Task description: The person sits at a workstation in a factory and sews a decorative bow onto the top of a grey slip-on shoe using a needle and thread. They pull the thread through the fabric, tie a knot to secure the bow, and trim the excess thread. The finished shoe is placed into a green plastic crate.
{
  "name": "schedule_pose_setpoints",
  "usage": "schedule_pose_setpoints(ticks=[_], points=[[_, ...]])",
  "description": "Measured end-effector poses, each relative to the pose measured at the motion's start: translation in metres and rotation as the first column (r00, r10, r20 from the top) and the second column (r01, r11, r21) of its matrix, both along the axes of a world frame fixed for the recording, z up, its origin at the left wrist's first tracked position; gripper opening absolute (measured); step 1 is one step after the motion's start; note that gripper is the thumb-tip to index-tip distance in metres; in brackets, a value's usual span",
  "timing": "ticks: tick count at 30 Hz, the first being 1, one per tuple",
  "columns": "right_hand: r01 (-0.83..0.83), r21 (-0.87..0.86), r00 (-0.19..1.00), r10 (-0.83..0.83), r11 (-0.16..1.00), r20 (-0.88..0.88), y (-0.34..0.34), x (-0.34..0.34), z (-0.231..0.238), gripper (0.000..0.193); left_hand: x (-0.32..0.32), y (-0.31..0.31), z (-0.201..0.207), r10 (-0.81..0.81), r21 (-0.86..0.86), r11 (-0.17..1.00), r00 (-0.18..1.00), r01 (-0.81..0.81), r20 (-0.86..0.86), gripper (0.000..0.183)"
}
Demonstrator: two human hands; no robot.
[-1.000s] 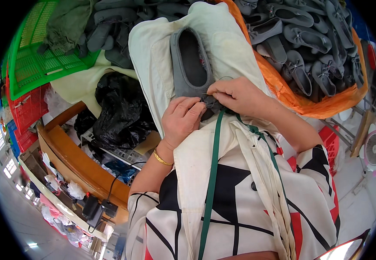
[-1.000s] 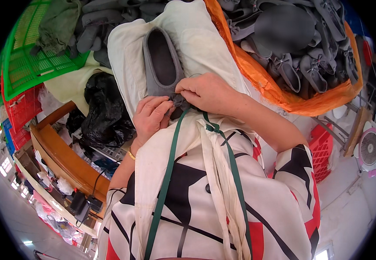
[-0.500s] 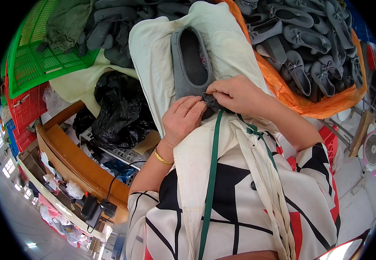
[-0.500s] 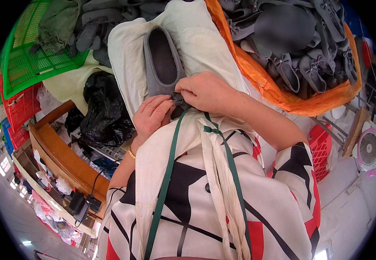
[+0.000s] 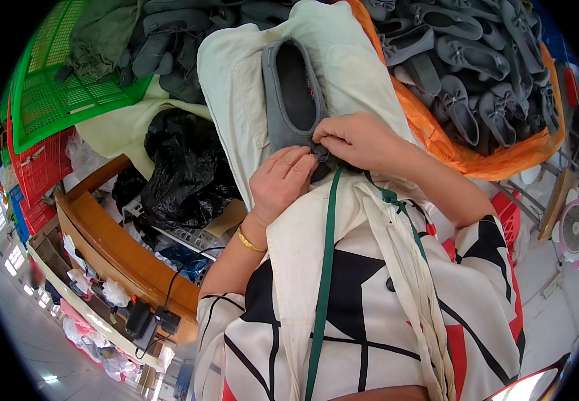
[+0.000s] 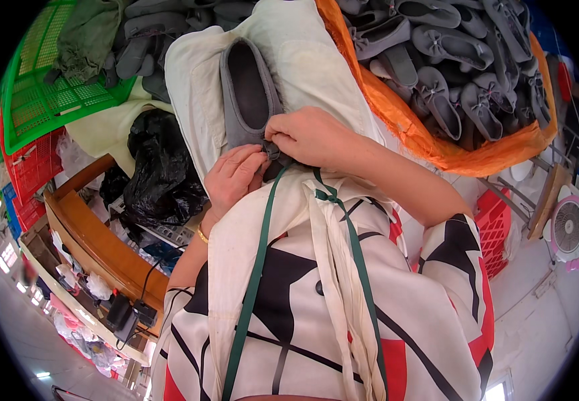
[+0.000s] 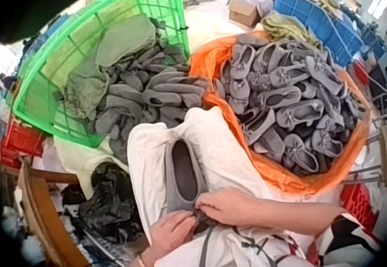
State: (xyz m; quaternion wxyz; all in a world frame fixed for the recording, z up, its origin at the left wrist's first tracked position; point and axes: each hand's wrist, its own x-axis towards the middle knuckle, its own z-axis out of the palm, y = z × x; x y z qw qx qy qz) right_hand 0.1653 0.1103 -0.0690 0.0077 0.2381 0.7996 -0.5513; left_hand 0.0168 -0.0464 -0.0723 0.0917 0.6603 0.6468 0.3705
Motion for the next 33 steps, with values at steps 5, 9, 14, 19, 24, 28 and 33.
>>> schedule_pose_setpoints(ticks=[5, 9, 14, 19, 24, 28, 33], points=[[0.017, -0.182, 1.000, -0.017, 0.983, 0.002, 0.003, 0.005, -0.006, 0.014, 0.001, -0.003, -0.002, 0.026, 0.007, 1.000, 0.999, -0.026, 0.027, 0.030], [0.018, -0.205, 1.000, -0.022, 0.979, -0.014, 0.002, 0.006, -0.014, 0.013, 0.002, -0.004, -0.002, 0.037, 0.004, 0.999, 0.998, -0.037, 0.041, 0.030], [0.026, -0.115, 0.999, -0.022, 0.993, 0.039, -0.005, -0.003, -0.004, 0.015, 0.002, -0.005, -0.007, 0.039, 0.024, 0.999, 0.998, -0.040, 0.044, 0.031], [0.060, -0.028, 0.993, -0.057, 0.998, 0.098, -0.015, -0.023, -0.001, 0.017, 0.006, -0.003, -0.008, 0.043, 0.061, 0.997, 0.999, -0.042, -0.017, 0.030], [-0.021, 0.170, 1.000, 0.021, 0.985, 0.002, 0.000, -0.030, 0.002, 0.013, 0.004, -0.001, -0.003, 0.030, 0.054, 0.998, 1.000, -0.030, -0.003, 0.029], [-0.086, 0.344, 0.984, 0.133, 0.935, -0.116, 0.011, -0.035, 0.014, 0.008, 0.003, -0.004, 0.000, 0.024, 0.011, 1.000, 0.998, -0.025, 0.050, 0.032], [-0.249, 0.121, 0.968, 0.244, 0.961, 0.052, 0.010, -0.041, 0.002, 0.012, 0.000, -0.001, 0.002, 0.031, 0.030, 0.999, 1.000, -0.031, 0.001, 0.032]])
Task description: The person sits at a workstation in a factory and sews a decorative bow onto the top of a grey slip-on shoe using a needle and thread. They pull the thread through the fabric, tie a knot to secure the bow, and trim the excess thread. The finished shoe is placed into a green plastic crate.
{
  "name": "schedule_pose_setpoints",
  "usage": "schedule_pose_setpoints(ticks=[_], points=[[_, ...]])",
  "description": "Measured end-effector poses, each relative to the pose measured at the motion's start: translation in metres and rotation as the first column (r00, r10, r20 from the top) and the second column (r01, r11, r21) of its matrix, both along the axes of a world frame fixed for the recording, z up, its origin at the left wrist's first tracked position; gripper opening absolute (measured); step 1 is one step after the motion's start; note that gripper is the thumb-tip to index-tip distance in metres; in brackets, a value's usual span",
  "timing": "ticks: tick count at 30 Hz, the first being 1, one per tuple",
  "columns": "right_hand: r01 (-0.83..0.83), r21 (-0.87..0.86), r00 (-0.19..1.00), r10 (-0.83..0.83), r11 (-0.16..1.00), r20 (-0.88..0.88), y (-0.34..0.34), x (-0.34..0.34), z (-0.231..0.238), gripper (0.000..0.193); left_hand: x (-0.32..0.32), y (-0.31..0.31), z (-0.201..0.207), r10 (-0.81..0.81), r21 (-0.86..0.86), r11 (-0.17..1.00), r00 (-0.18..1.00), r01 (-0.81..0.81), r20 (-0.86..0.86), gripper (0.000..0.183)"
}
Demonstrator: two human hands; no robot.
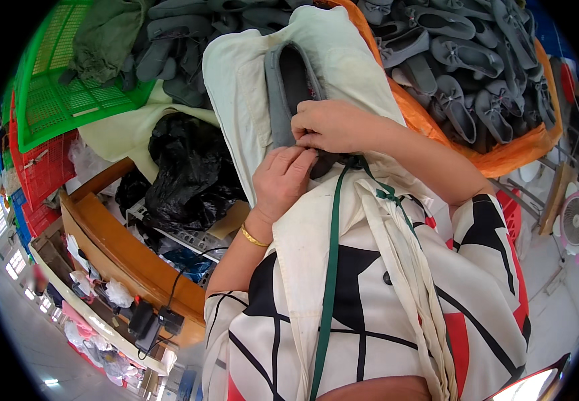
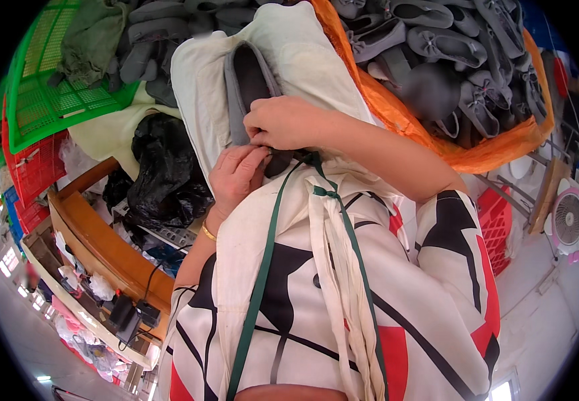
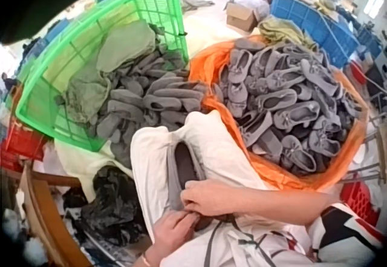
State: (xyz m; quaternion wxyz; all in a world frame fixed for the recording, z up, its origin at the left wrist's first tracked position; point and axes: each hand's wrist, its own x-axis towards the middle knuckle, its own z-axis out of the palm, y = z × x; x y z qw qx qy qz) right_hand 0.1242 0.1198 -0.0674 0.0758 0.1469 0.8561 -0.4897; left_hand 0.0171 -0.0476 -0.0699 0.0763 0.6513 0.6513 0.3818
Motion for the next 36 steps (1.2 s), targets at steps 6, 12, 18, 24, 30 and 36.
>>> schedule_pose_setpoints(ticks=[6, 12, 18, 24, 30, 36], points=[[0.303, -0.642, 0.902, -0.429, 0.705, -0.045, 0.000, -0.001, -0.018, 0.019, -0.008, -0.001, -0.006, -0.015, -0.011, 1.000, 0.999, 0.016, 0.031, 0.031], [0.447, -0.846, 0.804, -0.545, 0.292, 0.237, 0.007, 0.006, 0.003, 0.019, -0.013, 0.006, -0.001, -0.041, -0.089, 0.995, 0.999, 0.043, 0.028, 0.028], [0.162, -0.967, 0.602, -0.796, 0.195, -0.059, 0.063, 0.043, 0.032, 0.014, -0.017, 0.008, 0.002, -0.065, -0.180, 0.981, 0.997, 0.072, 0.047, 0.021], [0.486, -0.753, 0.422, -0.874, 0.443, -0.241, 0.037, 0.037, 0.029, 0.015, -0.014, 0.009, 0.000, -0.019, -0.259, 0.964, 0.988, 0.058, 0.152, 0.016], [0.383, -0.381, 0.909, -0.416, 0.841, -0.005, -0.013, 0.049, 0.013, 0.012, -0.012, 0.006, 0.004, 0.120, -0.364, 0.931, 0.924, 0.022, 0.364, 0.017], [0.300, -0.077, 0.934, -0.309, 0.951, -0.178, -0.027, 0.057, 0.009, 0.008, -0.012, -0.002, -0.008, 0.115, -0.293, 0.956, 0.927, -0.006, 0.356, 0.017]])
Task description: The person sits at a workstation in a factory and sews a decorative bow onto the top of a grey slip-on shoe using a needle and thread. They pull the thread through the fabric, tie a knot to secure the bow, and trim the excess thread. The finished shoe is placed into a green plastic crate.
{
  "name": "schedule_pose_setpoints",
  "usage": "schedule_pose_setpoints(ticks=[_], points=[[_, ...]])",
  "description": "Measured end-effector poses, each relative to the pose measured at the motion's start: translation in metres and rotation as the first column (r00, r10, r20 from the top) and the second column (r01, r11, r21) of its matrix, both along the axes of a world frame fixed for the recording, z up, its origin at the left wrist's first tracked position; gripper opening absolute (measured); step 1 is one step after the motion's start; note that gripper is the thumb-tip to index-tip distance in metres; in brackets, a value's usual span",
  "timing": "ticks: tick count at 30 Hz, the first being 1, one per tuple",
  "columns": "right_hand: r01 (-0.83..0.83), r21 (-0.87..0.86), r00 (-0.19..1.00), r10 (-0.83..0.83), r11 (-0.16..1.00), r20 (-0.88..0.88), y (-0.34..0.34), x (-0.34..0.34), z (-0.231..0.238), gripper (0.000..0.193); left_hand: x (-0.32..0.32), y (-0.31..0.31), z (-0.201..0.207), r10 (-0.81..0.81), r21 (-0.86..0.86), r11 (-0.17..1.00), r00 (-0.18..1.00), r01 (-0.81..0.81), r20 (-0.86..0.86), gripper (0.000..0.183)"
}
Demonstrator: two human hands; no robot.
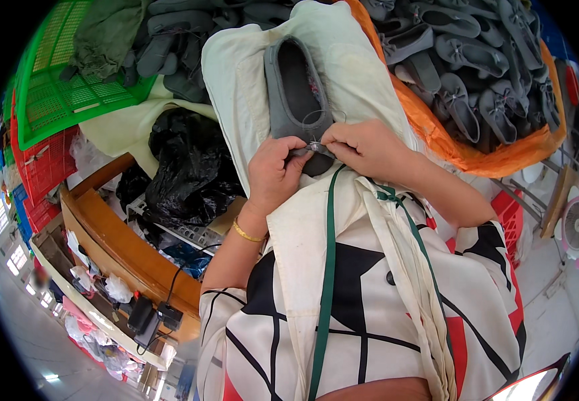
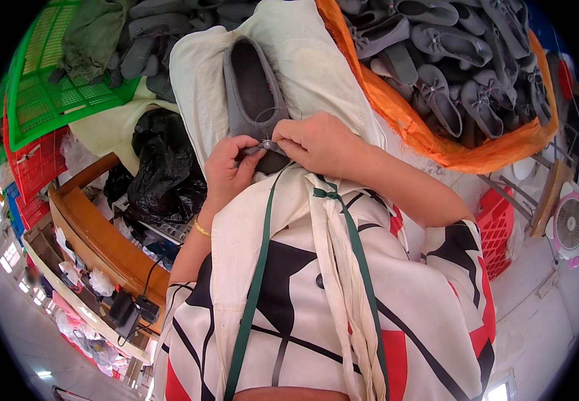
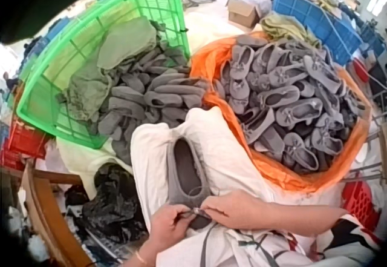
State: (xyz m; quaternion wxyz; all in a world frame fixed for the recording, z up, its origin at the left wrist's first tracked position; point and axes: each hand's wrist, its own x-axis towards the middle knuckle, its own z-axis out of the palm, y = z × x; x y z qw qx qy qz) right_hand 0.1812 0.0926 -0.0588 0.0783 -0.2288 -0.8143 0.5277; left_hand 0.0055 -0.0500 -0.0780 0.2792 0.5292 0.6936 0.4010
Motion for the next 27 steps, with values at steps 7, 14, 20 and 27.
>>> schedule_pose_setpoints(ticks=[7, 14, 20, 27], points=[[-0.070, 0.107, 0.997, 0.068, 0.992, 0.019, 0.001, 0.004, 0.005, 0.012, 0.006, 0.002, 0.002, 0.061, 0.032, 0.998, 0.998, -0.061, -0.014, 0.018], [-0.066, 0.137, 0.998, 0.068, 0.988, -0.011, 0.000, 0.004, 0.004, 0.010, 0.007, 0.002, 0.002, 0.073, 0.034, 0.997, 0.997, -0.072, -0.016, 0.018], [-0.093, 0.195, 0.995, 0.097, 0.976, -0.009, 0.000, 0.002, 0.005, 0.007, 0.008, 0.001, 0.001, 0.073, 0.042, 0.997, 0.997, -0.071, -0.034, 0.018], [-0.185, 0.319, 0.974, 0.131, 0.930, 0.182, -0.019, -0.005, 0.003, 0.012, 0.011, -0.001, 0.000, 0.106, 0.029, 0.994, 0.994, -0.107, 0.014, 0.018]])
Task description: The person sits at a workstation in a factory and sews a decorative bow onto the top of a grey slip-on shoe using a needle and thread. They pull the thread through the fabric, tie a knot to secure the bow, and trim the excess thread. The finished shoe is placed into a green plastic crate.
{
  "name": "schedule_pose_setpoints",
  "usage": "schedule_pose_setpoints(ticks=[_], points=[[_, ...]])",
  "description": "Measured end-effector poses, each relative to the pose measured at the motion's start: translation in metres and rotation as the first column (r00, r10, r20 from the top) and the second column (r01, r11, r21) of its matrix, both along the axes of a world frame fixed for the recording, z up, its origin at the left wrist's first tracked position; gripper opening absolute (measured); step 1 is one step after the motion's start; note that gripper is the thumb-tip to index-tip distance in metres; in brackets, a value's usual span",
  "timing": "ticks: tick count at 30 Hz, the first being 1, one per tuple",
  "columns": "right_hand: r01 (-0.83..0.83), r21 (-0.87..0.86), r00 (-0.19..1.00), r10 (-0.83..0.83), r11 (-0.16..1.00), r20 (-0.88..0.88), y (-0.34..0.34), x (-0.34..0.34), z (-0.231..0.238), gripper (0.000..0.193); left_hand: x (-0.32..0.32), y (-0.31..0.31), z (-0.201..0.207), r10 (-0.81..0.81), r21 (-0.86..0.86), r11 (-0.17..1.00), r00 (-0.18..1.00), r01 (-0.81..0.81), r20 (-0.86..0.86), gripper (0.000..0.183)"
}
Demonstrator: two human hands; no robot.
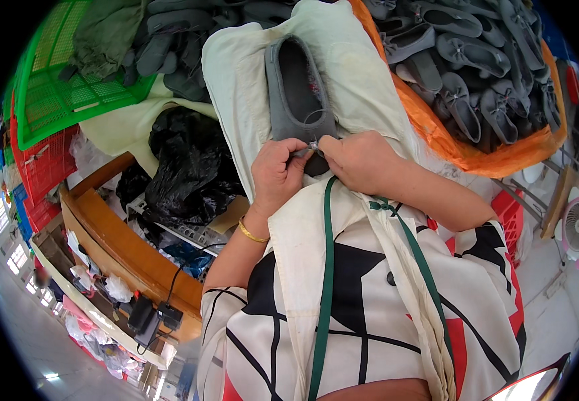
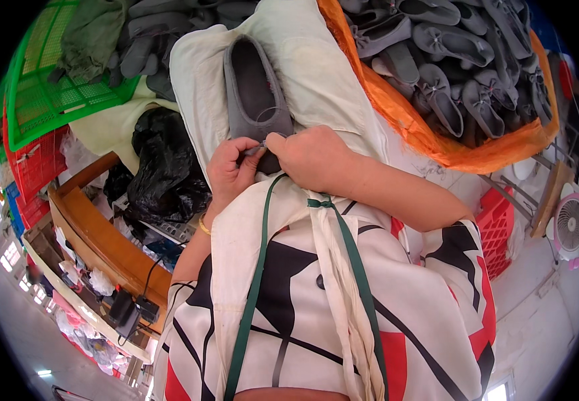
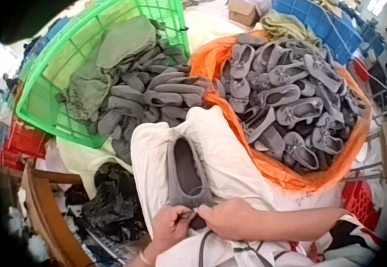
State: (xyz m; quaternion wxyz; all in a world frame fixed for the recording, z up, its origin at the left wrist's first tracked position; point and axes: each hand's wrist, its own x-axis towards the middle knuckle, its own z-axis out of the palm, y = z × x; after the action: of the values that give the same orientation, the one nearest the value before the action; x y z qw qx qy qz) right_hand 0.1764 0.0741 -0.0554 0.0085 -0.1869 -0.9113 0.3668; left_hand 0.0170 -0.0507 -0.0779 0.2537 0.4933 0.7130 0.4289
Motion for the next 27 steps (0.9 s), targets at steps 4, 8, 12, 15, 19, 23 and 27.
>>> schedule_pose_setpoints(ticks=[4, 8, 12, 15, 19, 23, 27], points=[[0.012, -0.025, 0.999, -0.011, 1.000, 0.043, -0.001, -0.007, -0.003, 0.014, 0.000, -0.001, -0.001, -0.007, 0.028, 1.000, 0.999, 0.009, -0.053, 0.019], [0.032, -0.070, 0.997, -0.027, 0.997, 0.073, -0.001, -0.014, -0.009, 0.015, 0.004, -0.003, -0.006, 0.000, 0.085, 0.996, 0.996, 0.007, -0.092, 0.020], [0.089, -0.111, 0.996, -0.090, 0.990, -0.008, -0.001, -0.010, -0.017, 0.016, 0.008, -0.003, 0.003, 0.048, 0.021, 0.999, 0.997, -0.047, -0.059, 0.019], [0.112, -0.110, 0.990, -0.120, 0.988, -0.069, -0.004, -0.006, -0.021, 0.017, 0.009, -0.006, 0.000, 0.091, 0.025, 0.996, 0.995, -0.090, -0.051, 0.020], [0.204, -0.302, 0.970, -0.234, 0.931, -0.066, -0.005, -0.006, -0.021, 0.018, 0.006, -0.009, -0.002, 0.067, -0.011, 0.998, 0.997, -0.067, 0.025, 0.022], [0.273, -0.509, 0.954, -0.298, 0.816, 0.035, 0.002, -0.010, -0.015, 0.020, 0.005, -0.013, -0.007, 0.047, 0.023, 0.998, 0.990, -0.051, 0.136, 0.021], [0.291, -0.556, 0.950, -0.305, 0.778, 0.071, 0.004, -0.020, -0.008, 0.020, 0.004, -0.012, -0.008, 0.008, 0.059, 0.998, 0.988, -0.018, 0.156, 0.021]])
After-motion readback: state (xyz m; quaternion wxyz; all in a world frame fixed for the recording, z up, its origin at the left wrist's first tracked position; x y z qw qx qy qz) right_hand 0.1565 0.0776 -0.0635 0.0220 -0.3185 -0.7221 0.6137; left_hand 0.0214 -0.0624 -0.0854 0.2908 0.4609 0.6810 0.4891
